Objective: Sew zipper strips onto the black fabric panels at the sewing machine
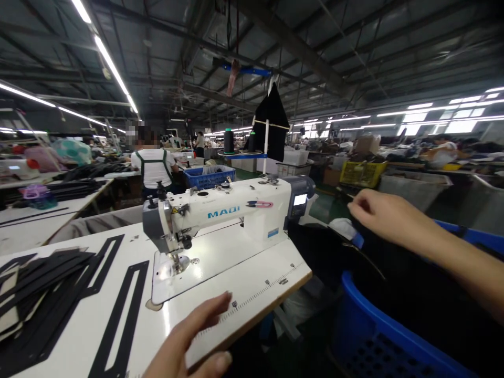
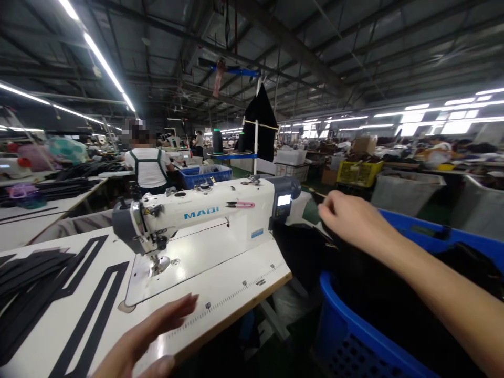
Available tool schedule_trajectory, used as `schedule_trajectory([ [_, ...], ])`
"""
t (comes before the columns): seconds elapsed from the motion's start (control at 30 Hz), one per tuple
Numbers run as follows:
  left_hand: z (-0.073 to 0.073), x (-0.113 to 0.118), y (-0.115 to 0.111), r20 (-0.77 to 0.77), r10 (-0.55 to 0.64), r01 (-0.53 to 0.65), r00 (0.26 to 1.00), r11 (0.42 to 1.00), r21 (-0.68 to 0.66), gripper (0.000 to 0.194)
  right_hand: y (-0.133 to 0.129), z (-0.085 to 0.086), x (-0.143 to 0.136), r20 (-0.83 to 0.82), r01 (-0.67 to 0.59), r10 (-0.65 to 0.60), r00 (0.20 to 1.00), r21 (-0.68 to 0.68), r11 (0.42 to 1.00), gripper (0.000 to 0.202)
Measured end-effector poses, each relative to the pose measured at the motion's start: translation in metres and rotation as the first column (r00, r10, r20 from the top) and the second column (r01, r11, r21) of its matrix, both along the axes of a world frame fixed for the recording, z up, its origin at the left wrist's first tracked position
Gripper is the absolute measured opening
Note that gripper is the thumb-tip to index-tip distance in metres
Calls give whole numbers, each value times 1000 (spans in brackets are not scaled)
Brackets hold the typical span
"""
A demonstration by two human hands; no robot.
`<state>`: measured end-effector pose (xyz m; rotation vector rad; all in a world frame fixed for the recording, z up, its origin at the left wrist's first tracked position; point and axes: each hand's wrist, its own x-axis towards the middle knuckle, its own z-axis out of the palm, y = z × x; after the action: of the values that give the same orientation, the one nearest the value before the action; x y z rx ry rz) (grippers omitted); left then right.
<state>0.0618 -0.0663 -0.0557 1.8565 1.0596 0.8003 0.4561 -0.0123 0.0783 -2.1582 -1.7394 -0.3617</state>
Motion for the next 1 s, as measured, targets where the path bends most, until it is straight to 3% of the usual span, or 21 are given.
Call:
schedule_trajectory([
  [0.07, 8, 40, 3, 362, -96, 147, 927, 982, -116, 78, -9, -9, -61, -249, -320, 297, 922, -60, 945, 15],
  [0.1, 8, 54, 7, 487, -61, 167, 871, 970, -177, 83, -12, -18, -92, -462, -468, 367, 807, -124, 875, 16],
  [0.17, 4, 67, 16, 545, 57, 132, 837, 944, -302, 77, -14, -43, -145, -739, -689, 383, 555, -150, 709, 15],
  [0.23, -3, 57, 24, 488, 167, 54, 857, 912, -407, 62, -11, -72, -177, -730, -796, 523, 441, -48, 604, 11],
  [0.33, -14, 20, 24, 387, 286, -43, 877, 847, -529, 48, 1, -114, -189, -542, -784, 671, 506, 35, 620, 3],
  [0.4, -17, -1, 19, 339, 353, -101, 872, 808, -581, 45, 6, -139, -188, -469, -756, 670, 575, 7, 654, 9],
  [0.5, -17, -11, 13, 318, 392, -133, 863, 785, -605, 47, -2, -164, -193, -401, -738, 691, 601, 52, 673, 6],
  [0.67, -15, -1, 10, 340, 403, -160, 849, 812, -562, 42, -28, -174, -209, -341, -660, 685, 643, 208, 722, 17],
  [0.8, -10, 5, 2, 343, 359, -153, 868, 850, -504, 39, -33, -175, -215, -479, -630, 636, 606, 199, 751, 11],
  [0.9, -1, 2, -5, 301, 303, -144, 904, 880, -453, 37, -33, -165, -208, -611, -673, 615, 499, 174, 719, 13],
  [1.0, 10, -5, -8, 239, 237, -137, 942, 919, -369, 36, -34, -142, -187, -774, -779, 563, 291, 150, 608, 14],
])
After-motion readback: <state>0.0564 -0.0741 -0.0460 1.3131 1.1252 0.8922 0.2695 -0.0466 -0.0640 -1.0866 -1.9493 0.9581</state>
